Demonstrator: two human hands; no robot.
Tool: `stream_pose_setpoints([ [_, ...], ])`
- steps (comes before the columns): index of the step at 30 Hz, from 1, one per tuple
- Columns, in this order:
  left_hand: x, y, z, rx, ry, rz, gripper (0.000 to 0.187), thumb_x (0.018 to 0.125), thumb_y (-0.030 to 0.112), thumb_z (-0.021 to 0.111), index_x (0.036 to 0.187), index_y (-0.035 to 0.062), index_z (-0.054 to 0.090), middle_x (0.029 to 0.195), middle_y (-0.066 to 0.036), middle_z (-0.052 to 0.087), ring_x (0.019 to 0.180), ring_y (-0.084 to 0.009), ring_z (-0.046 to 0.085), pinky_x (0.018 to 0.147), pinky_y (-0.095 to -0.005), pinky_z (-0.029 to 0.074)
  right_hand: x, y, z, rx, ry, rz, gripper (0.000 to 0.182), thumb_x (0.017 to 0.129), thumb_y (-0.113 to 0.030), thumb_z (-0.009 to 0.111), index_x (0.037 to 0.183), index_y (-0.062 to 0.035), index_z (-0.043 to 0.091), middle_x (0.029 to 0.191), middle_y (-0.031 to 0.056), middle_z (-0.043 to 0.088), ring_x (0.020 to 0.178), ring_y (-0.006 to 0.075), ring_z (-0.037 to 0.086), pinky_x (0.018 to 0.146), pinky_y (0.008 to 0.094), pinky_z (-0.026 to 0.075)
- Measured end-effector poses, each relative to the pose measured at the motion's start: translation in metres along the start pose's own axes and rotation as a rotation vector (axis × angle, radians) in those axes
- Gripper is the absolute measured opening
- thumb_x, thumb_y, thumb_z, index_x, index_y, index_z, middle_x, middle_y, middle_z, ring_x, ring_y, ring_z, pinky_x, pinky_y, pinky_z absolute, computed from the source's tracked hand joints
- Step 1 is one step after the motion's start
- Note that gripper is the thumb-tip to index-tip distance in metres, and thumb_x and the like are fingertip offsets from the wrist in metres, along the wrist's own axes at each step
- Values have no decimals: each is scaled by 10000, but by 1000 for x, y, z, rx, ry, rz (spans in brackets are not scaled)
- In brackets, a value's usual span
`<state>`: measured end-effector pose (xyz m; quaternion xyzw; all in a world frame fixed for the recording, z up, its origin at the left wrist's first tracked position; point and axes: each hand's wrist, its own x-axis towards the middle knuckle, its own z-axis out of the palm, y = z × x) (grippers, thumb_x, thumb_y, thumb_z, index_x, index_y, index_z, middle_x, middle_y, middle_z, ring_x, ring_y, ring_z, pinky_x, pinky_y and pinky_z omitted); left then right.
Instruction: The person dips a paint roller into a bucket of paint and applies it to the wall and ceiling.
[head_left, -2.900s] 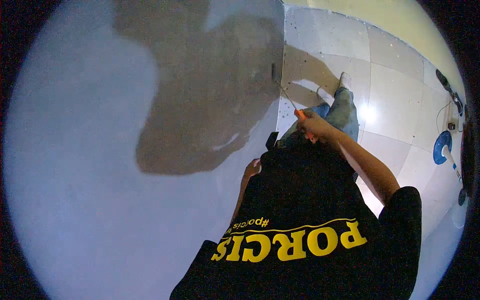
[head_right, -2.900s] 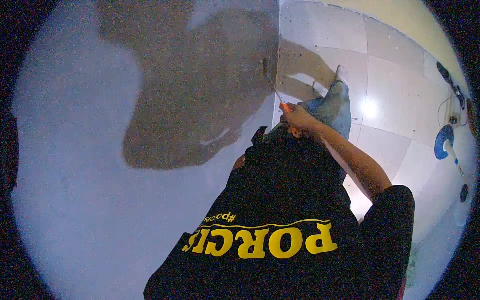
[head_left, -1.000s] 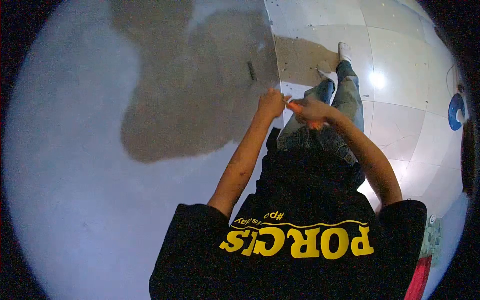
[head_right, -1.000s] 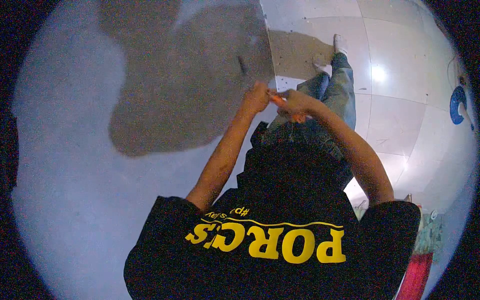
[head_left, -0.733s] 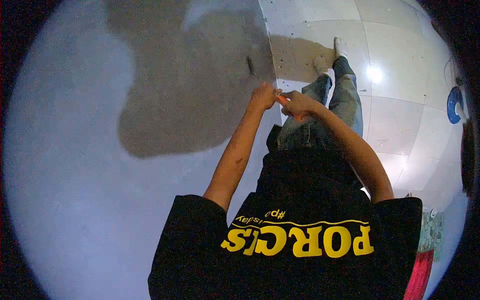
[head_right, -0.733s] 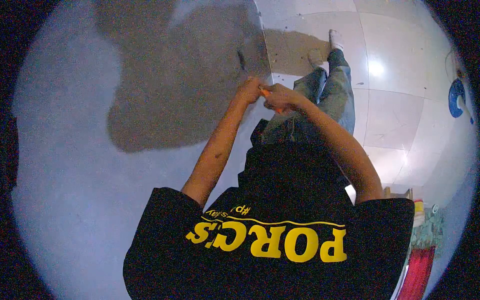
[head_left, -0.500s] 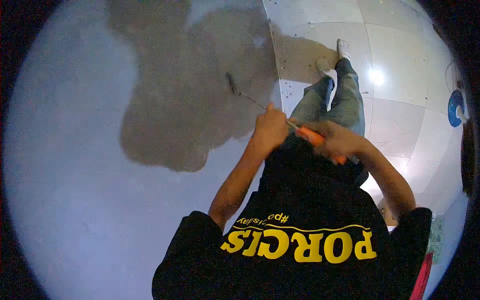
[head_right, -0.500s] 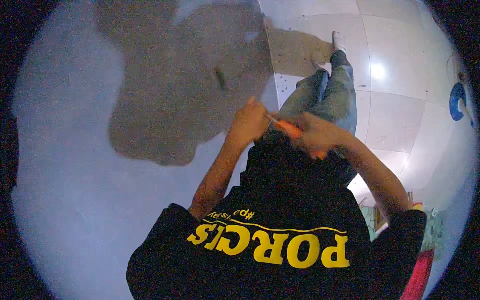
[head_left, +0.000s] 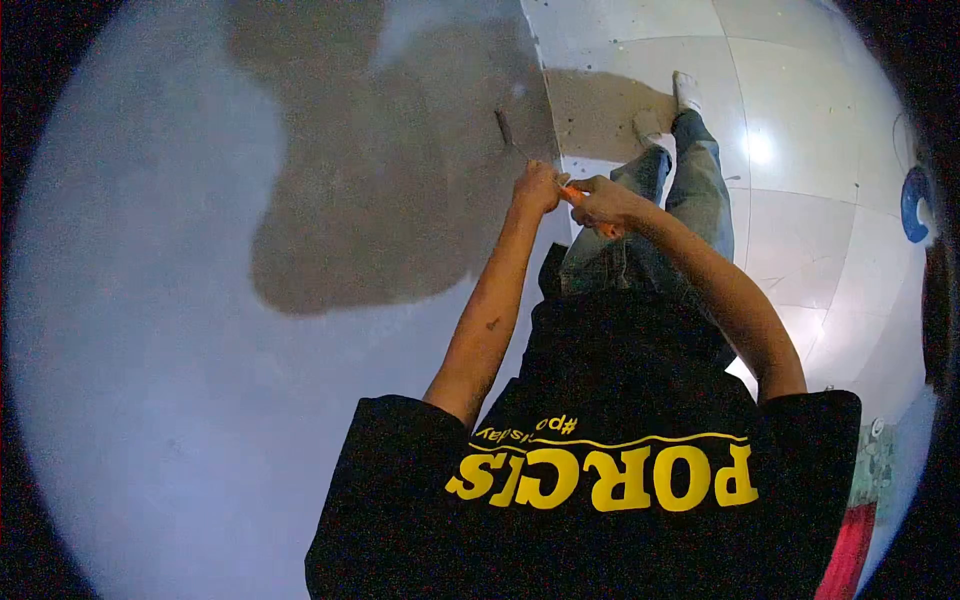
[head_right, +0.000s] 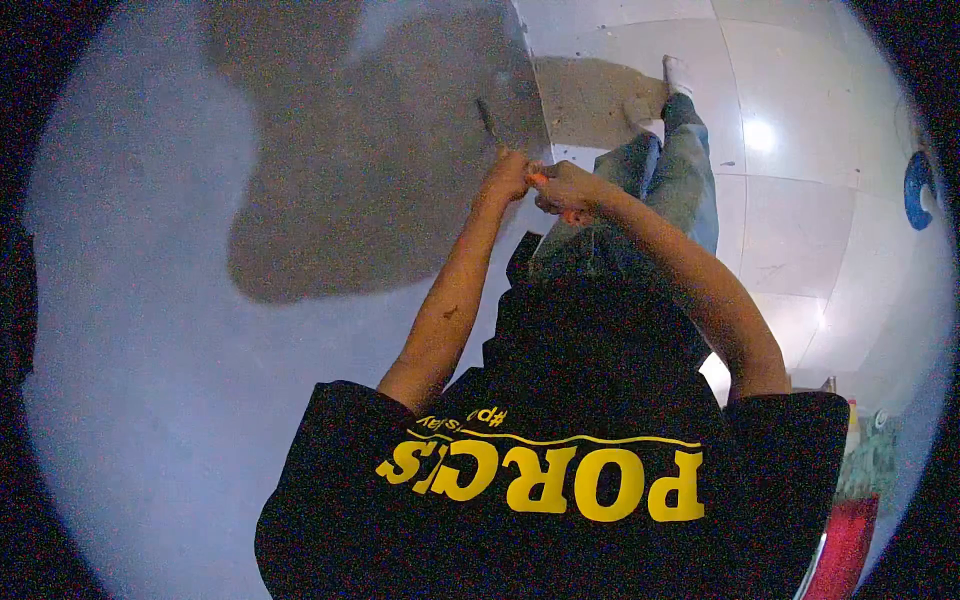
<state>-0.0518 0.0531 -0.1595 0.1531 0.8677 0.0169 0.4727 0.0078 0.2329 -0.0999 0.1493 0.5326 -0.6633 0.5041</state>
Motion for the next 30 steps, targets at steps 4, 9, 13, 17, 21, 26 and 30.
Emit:
stream_pose_setpoints([
  [4,-16,9,-13,80,55,120,443,889,393,585,895,-40,679,1045,-263,600,959,-415,597,843,-480,477,-3,11,-6,111,-30,-26,534,783,-154,574,1305,-61,513,581,35,528,385,115,477,346,280,404],
  [9,-130,79,-82,76,8,52,426,898,357,572,876,-56,672,980,-278,612,991,-444,574,891,-493,445,-132,-46,-10,37,-134,-33,426,842,-259,595,1214,-58,546,565,58,553,404,143,552,336,286,433],
  [13,-134,80,-92,-21,80,63,400,895,334,567,917,-54,664,938,-287,624,1047,-463,543,965,-503,413,-144,-74,-17,32,-207,14,475,760,-150,610,1221,-52,545,570,46,549,402,137,541,333,287,423],
  [17,-77,60,-61,31,166,65,436,893,384,574,869,-39,675,975,-265,631,1093,-431,540,864,-510,466,-91,-60,-37,6,-112,84,305,767,-227,616,1020,-56,626,561,35,541,390,124,498,316,286,381],
  [21,-13,28,-15,-66,185,-76,408,904,388,558,916,-1,679,1046,-232,631,1104,-413,539,882,-507,461,-5,-31,-47,22,-140,153,310,697,-105,612,1000,-39,621,560,20,515,381,110,476,328,271,392],
  [26,16,-4,11,-95,125,29,395,899,374,562,948,-4,665,1066,-203,625,1069,-394,549,880,-488,459,22,-19,-30,-50,-74,173,126,730,-168,616,776,-52,597,556,25,527,384,119,487,321,276,390],
  [30,-26,6,6,-24,169,71,331,892,328,575,925,12,667,1014,-193,628,1053,-384,543,856,-488,461,-9,-9,-4,-52,-9,61,381,891,-395,517,759,-51,616,528,80,556,384,178,531,319,326,420],
])
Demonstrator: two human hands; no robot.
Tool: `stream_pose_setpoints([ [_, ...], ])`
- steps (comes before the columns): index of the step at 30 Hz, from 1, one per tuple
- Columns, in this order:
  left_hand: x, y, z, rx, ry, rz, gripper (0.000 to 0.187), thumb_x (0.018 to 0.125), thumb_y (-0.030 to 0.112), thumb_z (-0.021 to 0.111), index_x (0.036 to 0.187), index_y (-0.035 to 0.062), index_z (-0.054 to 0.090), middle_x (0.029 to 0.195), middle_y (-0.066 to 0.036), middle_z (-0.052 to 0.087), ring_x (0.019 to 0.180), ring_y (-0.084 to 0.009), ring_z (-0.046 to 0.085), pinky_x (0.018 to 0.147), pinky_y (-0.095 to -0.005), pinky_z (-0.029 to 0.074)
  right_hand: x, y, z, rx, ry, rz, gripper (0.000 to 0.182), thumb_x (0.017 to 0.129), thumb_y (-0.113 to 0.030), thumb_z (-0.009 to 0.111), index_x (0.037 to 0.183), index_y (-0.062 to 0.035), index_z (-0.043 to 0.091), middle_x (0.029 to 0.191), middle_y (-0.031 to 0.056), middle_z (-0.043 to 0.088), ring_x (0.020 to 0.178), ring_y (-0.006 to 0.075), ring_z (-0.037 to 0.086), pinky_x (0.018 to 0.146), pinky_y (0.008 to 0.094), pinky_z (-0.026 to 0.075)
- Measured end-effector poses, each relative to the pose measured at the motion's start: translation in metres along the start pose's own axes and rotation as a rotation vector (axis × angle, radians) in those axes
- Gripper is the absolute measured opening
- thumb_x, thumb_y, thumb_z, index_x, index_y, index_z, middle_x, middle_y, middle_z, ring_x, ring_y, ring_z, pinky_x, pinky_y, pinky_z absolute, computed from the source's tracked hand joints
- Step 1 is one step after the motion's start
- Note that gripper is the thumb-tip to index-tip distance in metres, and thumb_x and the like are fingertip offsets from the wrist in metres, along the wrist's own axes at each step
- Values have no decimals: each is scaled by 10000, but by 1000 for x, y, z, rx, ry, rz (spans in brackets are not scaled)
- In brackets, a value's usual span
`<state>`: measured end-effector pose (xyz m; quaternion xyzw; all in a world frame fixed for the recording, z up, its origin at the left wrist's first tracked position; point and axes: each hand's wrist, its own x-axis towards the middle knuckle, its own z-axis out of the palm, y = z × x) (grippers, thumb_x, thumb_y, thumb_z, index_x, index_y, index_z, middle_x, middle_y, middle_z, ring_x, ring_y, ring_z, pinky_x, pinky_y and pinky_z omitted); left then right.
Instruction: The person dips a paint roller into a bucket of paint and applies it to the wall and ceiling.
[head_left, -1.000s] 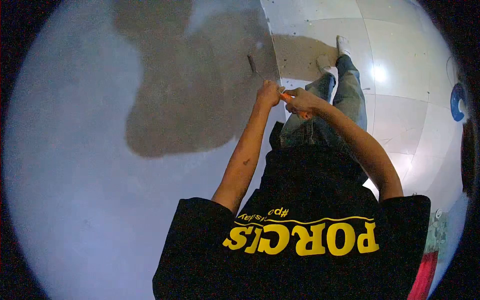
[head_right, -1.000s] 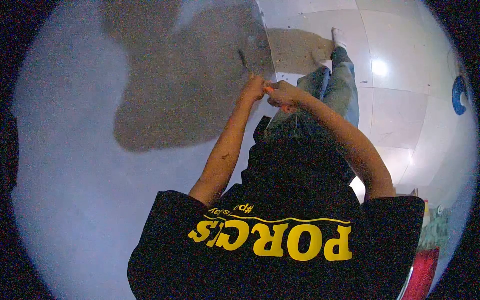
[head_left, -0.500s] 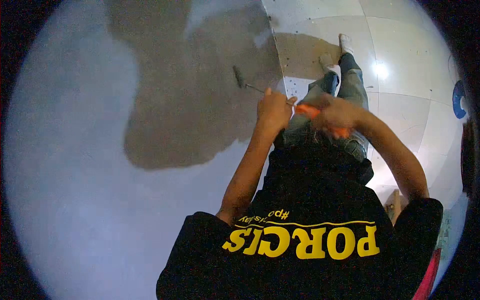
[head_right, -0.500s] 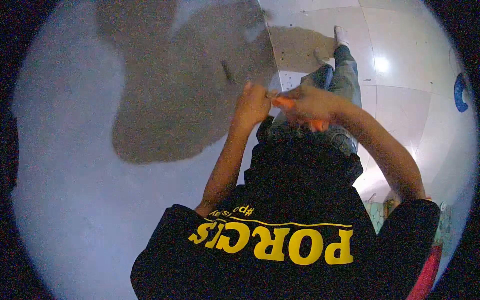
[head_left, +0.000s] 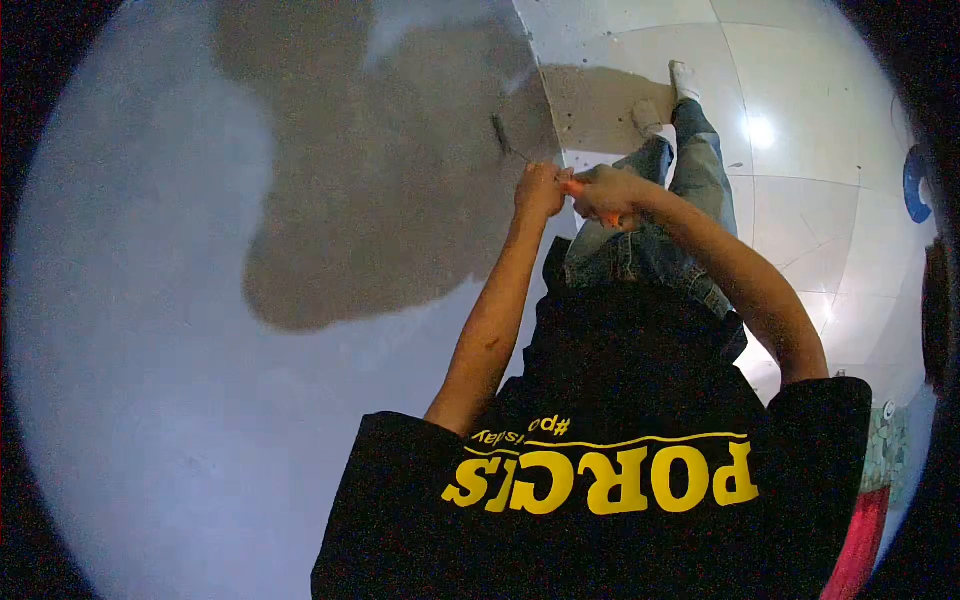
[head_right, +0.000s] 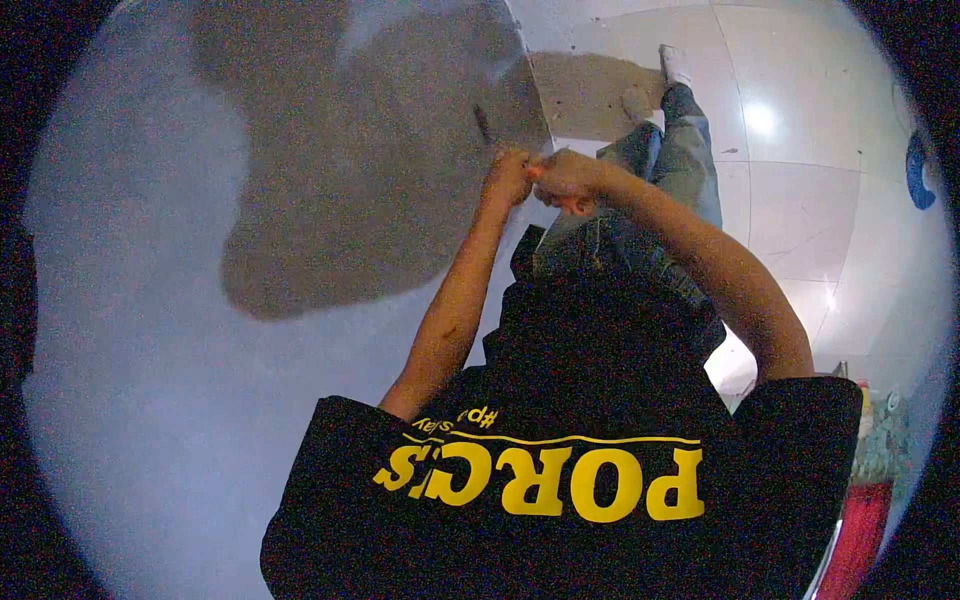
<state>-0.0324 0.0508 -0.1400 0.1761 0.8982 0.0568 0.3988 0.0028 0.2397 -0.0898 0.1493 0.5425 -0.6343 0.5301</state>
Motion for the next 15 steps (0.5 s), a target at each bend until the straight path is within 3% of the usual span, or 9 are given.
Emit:
stream_pose_setpoints([
  [4,-56,-1,-14,-31,76,90,324,900,325,564,888,14,654,1008,-193,623,1052,-385,536,842,-491,456,-57,-22,35,69,-1,-23,295,855,-285,562,930,-5,619,566,148,599,419,239,602,354,384,502],
  [6,-74,-7,-15,-78,259,167,336,908,336,550,860,13,631,1009,-193,616,1018,-392,538,841,-482,448,-62,-33,44,64,-25,-22,298,843,-265,569,961,5,611,573,155,604,420,242,603,360,382,504],
  [9,-71,2,-13,-102,309,47,343,908,346,537,848,18,612,1022,-184,613,1016,-390,545,848,-475,448,-40,-23,48,20,-55,-111,332,815,-244,575,964,51,606,600,166,621,429,241,607,389,376,513],
  [11,-37,-11,7,-145,223,24,343,905,359,538,880,29,628,1035,-181,613,1037,-382,547,846,-478,455,-24,-21,35,95,-12,34,541,792,-239,621,1261,9,513,628,108,601,420,178,565,344,343,461],
  [12,-19,-13,15,-183,128,-3,347,901,372,540,911,41,643,1048,-177,614,1058,-375,549,843,-481,461,18,16,33,31,85,-61,439,877,-421,532,898,3,645,645,111,643,413,195,568,396,388,499],
  [13,-4,-7,17,-185,132,2,347,901,372,540,911,41,643,1048,-177,614,1058,-375,549,843,-481,461,29,27,19,28,91,-63,439,877,-421,532,898,3,645,645,111,643,413,195,568,396,388,499],
  [15,23,5,13,-40,-49,-138,350,882,388,557,963,69,674,1052,-178,625,1049,-365,575,836,-484,477,41,35,-2,173,39,-74,479,893,-509,507,854,-55,658,662,74,638,411,160,534,350,343,440],
])
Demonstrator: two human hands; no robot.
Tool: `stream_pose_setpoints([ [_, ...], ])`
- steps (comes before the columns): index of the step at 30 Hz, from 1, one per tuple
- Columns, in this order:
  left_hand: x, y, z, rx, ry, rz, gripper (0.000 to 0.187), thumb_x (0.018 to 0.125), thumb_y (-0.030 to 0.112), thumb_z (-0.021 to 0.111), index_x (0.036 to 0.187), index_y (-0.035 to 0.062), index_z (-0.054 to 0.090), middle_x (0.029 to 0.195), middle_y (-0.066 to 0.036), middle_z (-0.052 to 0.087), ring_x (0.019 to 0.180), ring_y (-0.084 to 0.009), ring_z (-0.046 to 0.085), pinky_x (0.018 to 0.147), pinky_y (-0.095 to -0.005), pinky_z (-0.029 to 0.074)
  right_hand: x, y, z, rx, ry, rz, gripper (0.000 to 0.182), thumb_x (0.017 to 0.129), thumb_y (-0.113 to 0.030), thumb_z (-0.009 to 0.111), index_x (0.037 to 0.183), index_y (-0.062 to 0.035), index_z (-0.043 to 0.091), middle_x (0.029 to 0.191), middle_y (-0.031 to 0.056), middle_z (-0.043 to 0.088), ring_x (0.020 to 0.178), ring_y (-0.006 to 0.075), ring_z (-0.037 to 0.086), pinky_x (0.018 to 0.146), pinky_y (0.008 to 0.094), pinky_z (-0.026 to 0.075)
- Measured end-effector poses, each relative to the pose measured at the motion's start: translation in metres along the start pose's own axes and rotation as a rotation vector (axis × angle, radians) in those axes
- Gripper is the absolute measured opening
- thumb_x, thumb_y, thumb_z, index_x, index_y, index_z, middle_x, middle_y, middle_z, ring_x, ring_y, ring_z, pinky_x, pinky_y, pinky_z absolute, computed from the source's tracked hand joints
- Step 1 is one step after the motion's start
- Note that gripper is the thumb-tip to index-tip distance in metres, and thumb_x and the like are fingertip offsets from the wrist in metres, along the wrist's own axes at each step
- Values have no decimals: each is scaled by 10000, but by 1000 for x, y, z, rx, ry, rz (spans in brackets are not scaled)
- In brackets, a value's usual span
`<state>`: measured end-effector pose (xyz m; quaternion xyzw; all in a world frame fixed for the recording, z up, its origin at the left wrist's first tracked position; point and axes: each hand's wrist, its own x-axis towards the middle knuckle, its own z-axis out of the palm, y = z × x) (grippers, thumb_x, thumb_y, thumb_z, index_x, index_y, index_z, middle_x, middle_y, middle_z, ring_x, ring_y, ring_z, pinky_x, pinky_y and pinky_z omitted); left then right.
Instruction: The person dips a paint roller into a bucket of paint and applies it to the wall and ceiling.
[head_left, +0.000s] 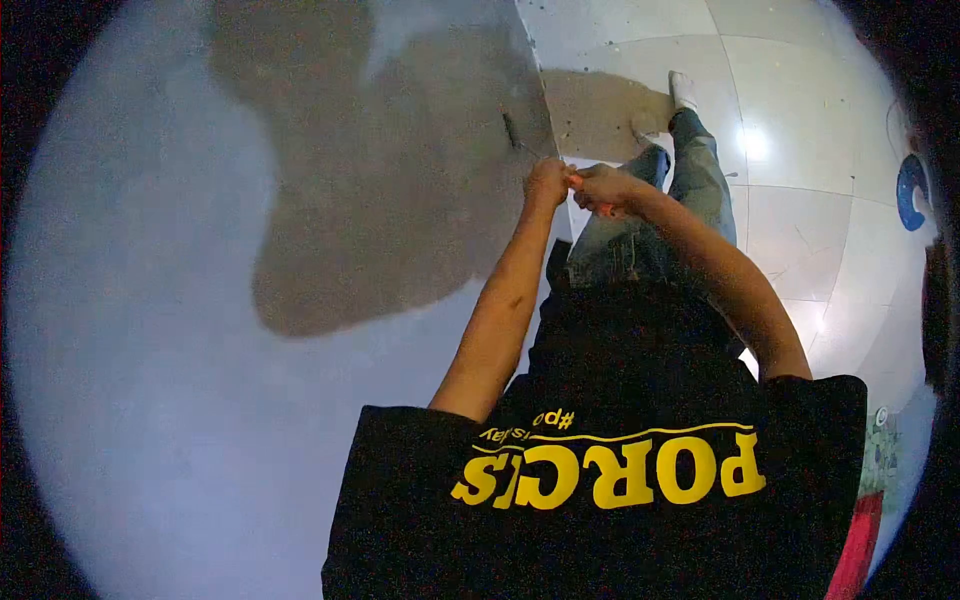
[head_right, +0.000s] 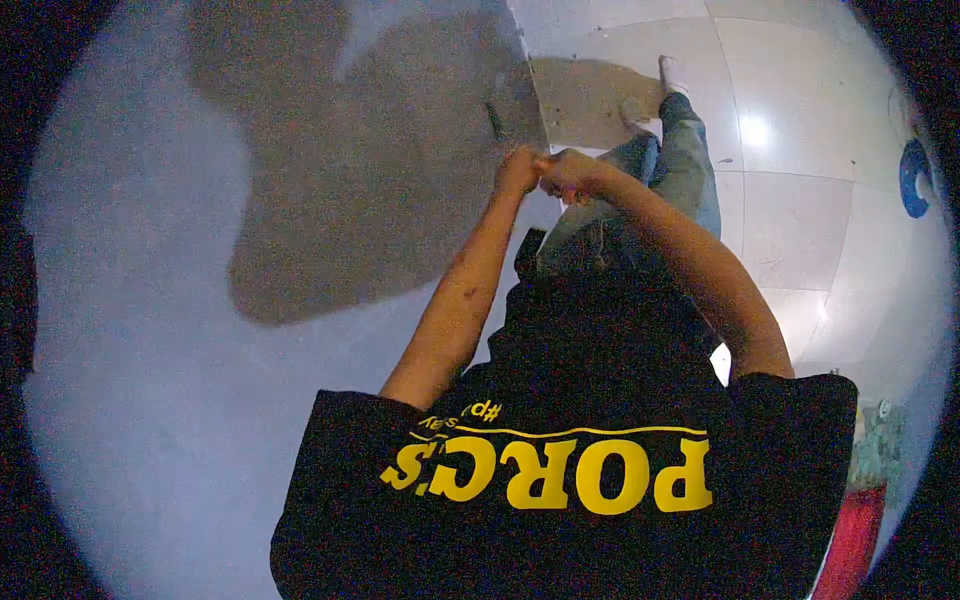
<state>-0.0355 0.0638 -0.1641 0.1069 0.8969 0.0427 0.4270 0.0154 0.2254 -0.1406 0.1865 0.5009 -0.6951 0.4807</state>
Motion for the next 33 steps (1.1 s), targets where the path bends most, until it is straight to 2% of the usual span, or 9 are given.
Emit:
stream_pose_setpoints([
  [10,35,10,-10,283,35,204,332,872,360,585,876,54,714,1019,-178,651,1064,-322,583,836,-474,497,-21,-50,-36,-132,-123,221,212,797,-303,604,738,-100,616,615,25,572,425,140,493,348,317,376],
  [16,-63,7,-53,93,20,173,390,903,398,538,876,49,710,997,-177,647,1096,-351,537,888,-487,457,-87,-68,25,-251,-48,79,537,863,-566,540,1064,-74,622,650,65,605,421,158,545,341,300,448],
  [18,-73,7,-44,97,64,174,387,900,402,540,888,53,709,995,-166,649,1095,-354,535,897,-490,448,-101,-75,31,-277,-93,172,610,769,-181,597,1366,-160,472,611,47,571,446,142,569,365,313,488],
  [19,-75,8,-37,104,102,175,386,897,405,543,900,57,708,992,-156,651,1094,-357,533,905,-492,439,-93,-61,28,-202,-110,184,665,743,-164,616,1388,-181,454,618,51,570,442,134,552,354,296,468],
  [23,-47,14,-21,26,108,172,390,886,422,554,923,65,706,1003,-150,651,1097,-358,531,900,-497,441,-44,-11,1,-188,-77,272,673,717,-85,595,1373,-159,467,595,15,528,414,105,487,324,263,409],
  [28,-49,16,-52,7,-43,145,307,825,356,616,932,74,674,1041,-194,641,1063,-397,540,922,-487,430,-86,-64,8,-119,-116,178,635,720,-55,566,1347,-112,484,650,21,545,429,79,484,339,250,416],
  [30,-70,12,-59,-38,-6,163,294,816,347,626,920,77,674,1019,-201,639,1049,-392,543,909,-489,434,-81,-42,1,-358,-169,230,642,740,-70,554,1372,-125,454,668,21,546,445,74,489,359,229,429],
  [31,-86,9,-59,-76,24,185,280,808,339,636,907,80,674,997,-207,637,1034,-387,546,896,-490,438,-132,-83,26,-270,-81,132,351,828,-305,586,1118,-107,612,650,30,575,416,115,520,343,268,438],
  [33,-141,32,-106,-27,-42,227,223,779,266,643,858,60,671,990,-218,615,1000,-358,560,863,-471,444,-184,-109,46,-252,-151,114,408,834,-263,581,1215,-117,583,633,36,564,415,118,521,357,259,447],
])
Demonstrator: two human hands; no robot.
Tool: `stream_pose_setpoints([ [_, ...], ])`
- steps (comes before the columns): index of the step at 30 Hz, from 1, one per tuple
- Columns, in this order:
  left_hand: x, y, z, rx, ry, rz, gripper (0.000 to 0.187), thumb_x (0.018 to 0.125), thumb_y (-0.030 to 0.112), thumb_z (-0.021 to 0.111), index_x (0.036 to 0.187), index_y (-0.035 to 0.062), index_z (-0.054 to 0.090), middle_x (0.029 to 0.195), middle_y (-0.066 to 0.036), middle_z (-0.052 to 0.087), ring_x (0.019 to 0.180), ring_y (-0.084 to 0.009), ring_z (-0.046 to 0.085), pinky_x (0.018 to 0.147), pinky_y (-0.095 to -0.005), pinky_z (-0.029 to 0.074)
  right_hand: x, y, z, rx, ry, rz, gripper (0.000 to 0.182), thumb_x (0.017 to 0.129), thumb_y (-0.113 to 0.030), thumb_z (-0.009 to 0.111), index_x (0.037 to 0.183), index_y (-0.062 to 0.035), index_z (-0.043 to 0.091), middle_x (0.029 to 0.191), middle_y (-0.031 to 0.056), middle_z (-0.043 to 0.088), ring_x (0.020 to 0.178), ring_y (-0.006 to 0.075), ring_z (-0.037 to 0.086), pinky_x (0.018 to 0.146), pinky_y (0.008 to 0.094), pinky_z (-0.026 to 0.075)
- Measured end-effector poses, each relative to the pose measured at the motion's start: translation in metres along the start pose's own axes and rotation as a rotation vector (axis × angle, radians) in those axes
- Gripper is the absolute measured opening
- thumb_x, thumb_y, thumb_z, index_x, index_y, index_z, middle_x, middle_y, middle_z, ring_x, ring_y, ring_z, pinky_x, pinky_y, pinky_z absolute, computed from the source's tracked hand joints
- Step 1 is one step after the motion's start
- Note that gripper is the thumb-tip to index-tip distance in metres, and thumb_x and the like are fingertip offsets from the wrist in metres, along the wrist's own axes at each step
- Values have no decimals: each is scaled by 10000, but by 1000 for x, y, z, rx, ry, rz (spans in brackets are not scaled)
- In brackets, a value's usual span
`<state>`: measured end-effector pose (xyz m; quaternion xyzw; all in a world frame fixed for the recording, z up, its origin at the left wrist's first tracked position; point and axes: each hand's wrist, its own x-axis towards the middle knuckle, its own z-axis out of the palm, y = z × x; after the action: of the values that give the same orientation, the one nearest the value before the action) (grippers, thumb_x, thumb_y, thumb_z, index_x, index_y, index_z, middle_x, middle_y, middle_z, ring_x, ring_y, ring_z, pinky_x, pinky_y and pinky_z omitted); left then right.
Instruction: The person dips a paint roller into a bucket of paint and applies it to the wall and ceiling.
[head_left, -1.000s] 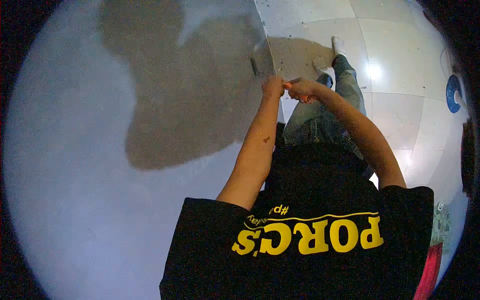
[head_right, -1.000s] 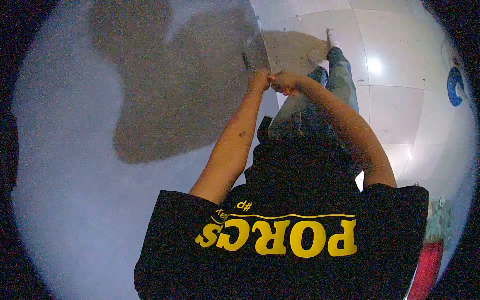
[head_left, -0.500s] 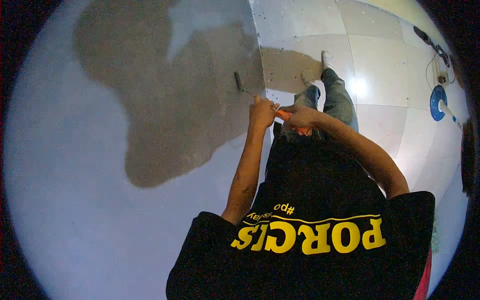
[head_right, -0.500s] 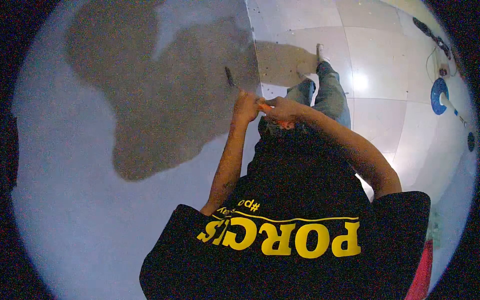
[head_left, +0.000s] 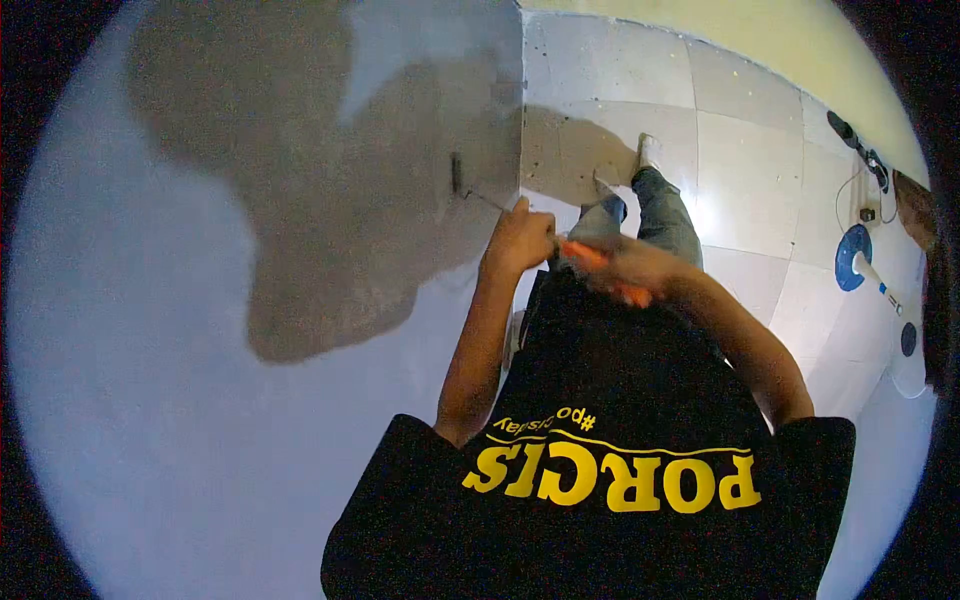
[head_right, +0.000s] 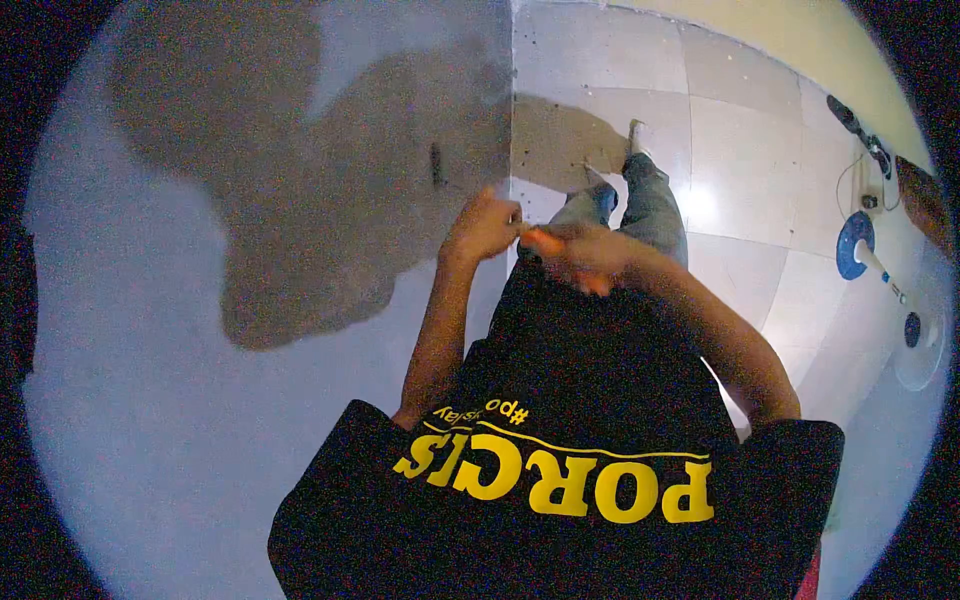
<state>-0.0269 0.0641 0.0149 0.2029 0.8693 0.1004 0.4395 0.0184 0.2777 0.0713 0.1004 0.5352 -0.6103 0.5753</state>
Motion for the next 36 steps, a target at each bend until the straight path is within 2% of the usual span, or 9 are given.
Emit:
stream_pose_setpoints([
  [4,-70,57,-65,-64,31,22,211,762,236,647,888,68,653,986,-224,609,989,-347,537,853,-462,418,-73,-32,13,61,-108,-19,578,801,-148,602,1363,-138,466,643,29,548,426,118,522,363,257,441],
  [7,-69,51,-60,-76,63,22,242,756,265,672,900,73,639,973,-225,583,985,-372,540,853,-465,428,-74,-38,12,143,-147,39,645,781,-86,602,1399,-125,419,663,21,536,432,119,512,382,257,437],
  [10,-36,27,-28,-66,90,41,267,765,292,681,899,67,633,944,-211,590,980,-378,543,840,-475,437,-29,-3,14,218,-83,-54,590,781,-116,608,1353,-105,463,663,19,533,435,120,506,381,249,431],
  [15,-2,-12,20,-61,68,-20,243,785,274,650,887,54,634,907,-190,631,981,-359,542,835,-474,440,38,20,14,74,-40,78,454,783,-171,618,1221,-86,533,640,16,527,425,125,502,358,260,424],
  [23,-88,62,-31,20,94,93,199,804,211,632,919,55,589,881,-183,634,995,-379,530,840,-497,435,-63,-1,31,196,-148,-51,523,795,-128,608,1294,-76,462,621,28,532,415,132,529,332,275,427],
  [25,-79,48,-13,39,67,73,213,789,175,634,953,50,580,886,-183,625,989,-378,530,839,-492,437,-53,6,32,208,-184,-56,527,800,-118,605,1303,-79,451,623,30,533,407,133,523,333,272,427],
  [28,-44,6,26,-112,131,11,217,797,188,640,968,62,595,876,-175,616,976,-381,533,822,-496,443,10,33,31,116,-49,43,445,800,-121,606,1228,-69,494,618,30,532,395,132,515,332,274,429],
  [30,-25,-13,42,-205,150,-36,243,809,228,650,995,78,607,898,-192,593,957,-384,534,821,-491,447,39,29,32,130,-59,105,399,766,-55,575,1154,5,504,613,19,525,409,114,498,363,256,424],
  [36,-88,42,-1,-109,108,-42,215,852,237,610,937,40,602,922,-211,582,955,-404,522,870,-480,424,-30,30,56,182,-82,-32,368,779,-98,594,1129,-21,510,607,27,534,417,133,523,358,281,430],
])
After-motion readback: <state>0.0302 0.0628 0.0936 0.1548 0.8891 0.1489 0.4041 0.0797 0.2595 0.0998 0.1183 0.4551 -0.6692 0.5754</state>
